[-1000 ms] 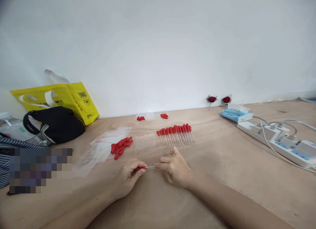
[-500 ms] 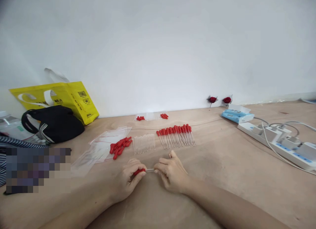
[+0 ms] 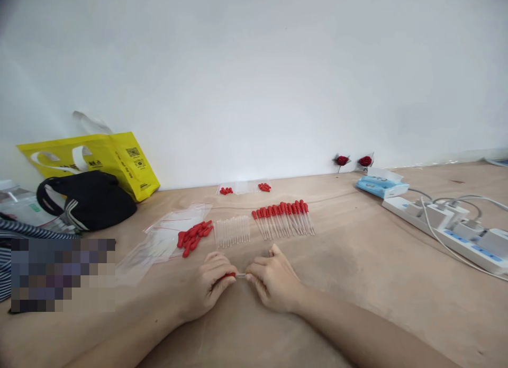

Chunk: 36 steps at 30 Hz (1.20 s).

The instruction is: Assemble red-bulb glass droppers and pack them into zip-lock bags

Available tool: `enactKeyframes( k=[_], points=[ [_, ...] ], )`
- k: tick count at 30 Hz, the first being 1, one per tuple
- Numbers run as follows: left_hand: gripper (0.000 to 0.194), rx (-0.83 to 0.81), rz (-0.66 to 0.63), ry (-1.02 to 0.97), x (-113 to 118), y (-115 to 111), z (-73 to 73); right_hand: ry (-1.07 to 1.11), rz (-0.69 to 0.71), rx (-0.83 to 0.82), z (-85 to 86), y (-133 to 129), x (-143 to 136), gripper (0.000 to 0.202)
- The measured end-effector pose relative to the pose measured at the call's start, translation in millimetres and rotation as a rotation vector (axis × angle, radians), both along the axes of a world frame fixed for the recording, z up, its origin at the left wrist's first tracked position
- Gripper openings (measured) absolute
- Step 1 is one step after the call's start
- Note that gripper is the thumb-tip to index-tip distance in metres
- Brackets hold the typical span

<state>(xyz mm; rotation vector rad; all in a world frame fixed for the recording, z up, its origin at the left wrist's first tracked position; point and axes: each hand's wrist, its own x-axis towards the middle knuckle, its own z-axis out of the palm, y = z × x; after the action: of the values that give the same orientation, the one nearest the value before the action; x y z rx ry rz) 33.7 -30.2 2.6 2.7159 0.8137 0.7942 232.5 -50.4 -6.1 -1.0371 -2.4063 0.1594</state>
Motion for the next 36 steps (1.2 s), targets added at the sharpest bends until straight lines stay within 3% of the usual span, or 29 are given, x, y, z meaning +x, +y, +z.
enactKeyframes(
  k=[5,8,11,14,19,28,36],
  points=[
    [0.016,0.044,0.054,0.023,-4,7,-1.6,-0.035,-0.019,0.004,9.9,-3,2,0.014],
    [0.020,0.009,0.221,-0.070,-9,9,-5.2,0.003,-0.098,-0.064,8.8,1,6,0.014],
    [0.015,-0.121,0.382,-0.073,-14,12,-6.7,0.142,-0.268,-0.179,3.4,16,13,0.019],
    [0.007,-0.219,0.345,0.046,-17,13,-4.1,0.290,-0.469,-0.253,-3.0,40,18,0.020],
    [0.010,-0.220,0.315,0.082,-17,12,1.6,0.264,-0.719,-0.137,-8.0,73,3,0.021],
    [0.007,-0.227,0.300,0.097,-19,13,0.4,0.128,-0.845,-0.090,-11.8,96,-18,0.020],
    [0.008,-0.243,0.305,0.088,-18,11,2.0,0.154,-0.863,-0.088,-9.3,93,-17,0.020]
  ],
)
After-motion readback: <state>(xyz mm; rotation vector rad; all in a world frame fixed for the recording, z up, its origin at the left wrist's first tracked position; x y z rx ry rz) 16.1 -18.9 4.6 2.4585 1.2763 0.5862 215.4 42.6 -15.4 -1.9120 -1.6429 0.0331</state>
